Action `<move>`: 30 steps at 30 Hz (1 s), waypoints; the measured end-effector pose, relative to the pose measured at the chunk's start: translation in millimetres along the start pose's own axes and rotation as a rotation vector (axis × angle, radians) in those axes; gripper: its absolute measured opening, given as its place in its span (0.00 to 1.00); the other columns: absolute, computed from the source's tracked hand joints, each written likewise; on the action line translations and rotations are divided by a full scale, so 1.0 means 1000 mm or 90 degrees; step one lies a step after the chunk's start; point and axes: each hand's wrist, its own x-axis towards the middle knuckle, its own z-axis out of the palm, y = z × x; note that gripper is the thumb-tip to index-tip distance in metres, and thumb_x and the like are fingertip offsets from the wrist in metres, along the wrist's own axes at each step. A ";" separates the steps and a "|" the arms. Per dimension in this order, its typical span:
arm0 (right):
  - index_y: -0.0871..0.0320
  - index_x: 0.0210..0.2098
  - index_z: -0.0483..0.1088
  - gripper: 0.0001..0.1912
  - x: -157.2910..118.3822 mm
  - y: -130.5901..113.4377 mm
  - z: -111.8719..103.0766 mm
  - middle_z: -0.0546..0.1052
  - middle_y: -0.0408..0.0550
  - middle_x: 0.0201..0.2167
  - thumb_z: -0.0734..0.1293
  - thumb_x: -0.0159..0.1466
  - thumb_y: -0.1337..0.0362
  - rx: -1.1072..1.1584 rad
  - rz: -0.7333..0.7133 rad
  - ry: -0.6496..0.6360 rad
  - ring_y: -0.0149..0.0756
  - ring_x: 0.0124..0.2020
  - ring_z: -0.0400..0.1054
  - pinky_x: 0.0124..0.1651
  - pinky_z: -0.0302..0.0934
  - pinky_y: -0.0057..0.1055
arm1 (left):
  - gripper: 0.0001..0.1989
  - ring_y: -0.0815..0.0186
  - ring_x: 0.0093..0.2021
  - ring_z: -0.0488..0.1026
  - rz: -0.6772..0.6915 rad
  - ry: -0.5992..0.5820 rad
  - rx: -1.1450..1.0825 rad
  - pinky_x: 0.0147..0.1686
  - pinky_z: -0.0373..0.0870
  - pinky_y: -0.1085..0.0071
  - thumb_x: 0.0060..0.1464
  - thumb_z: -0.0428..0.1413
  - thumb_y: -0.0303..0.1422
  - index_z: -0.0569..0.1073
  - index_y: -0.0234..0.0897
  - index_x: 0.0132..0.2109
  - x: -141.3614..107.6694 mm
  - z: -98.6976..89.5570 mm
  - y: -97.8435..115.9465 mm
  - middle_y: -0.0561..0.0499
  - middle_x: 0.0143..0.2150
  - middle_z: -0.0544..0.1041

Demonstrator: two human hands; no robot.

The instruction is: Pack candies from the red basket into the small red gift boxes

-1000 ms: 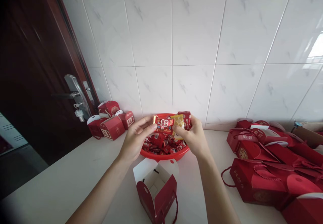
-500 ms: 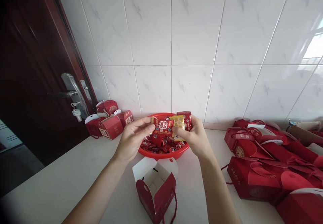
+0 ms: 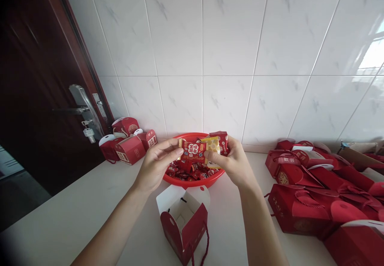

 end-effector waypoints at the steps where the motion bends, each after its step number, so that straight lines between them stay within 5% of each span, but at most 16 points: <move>1: 0.56 0.34 0.78 0.16 0.000 0.000 0.000 0.81 0.45 0.29 0.81 0.48 0.58 0.001 0.002 -0.002 0.41 0.30 0.74 0.34 0.69 0.35 | 0.10 0.64 0.39 0.78 0.000 -0.001 0.001 0.41 0.76 0.71 0.51 0.68 0.37 0.83 0.37 0.40 0.000 0.000 0.001 0.49 0.38 0.83; 30: 0.55 0.37 0.79 0.15 -0.002 -0.002 -0.004 0.82 0.45 0.32 0.80 0.52 0.58 -0.027 -0.011 -0.039 0.41 0.33 0.75 0.37 0.70 0.34 | 0.10 0.63 0.37 0.76 0.006 -0.037 0.067 0.39 0.74 0.71 0.52 0.66 0.38 0.83 0.37 0.39 -0.002 0.000 0.008 0.49 0.35 0.80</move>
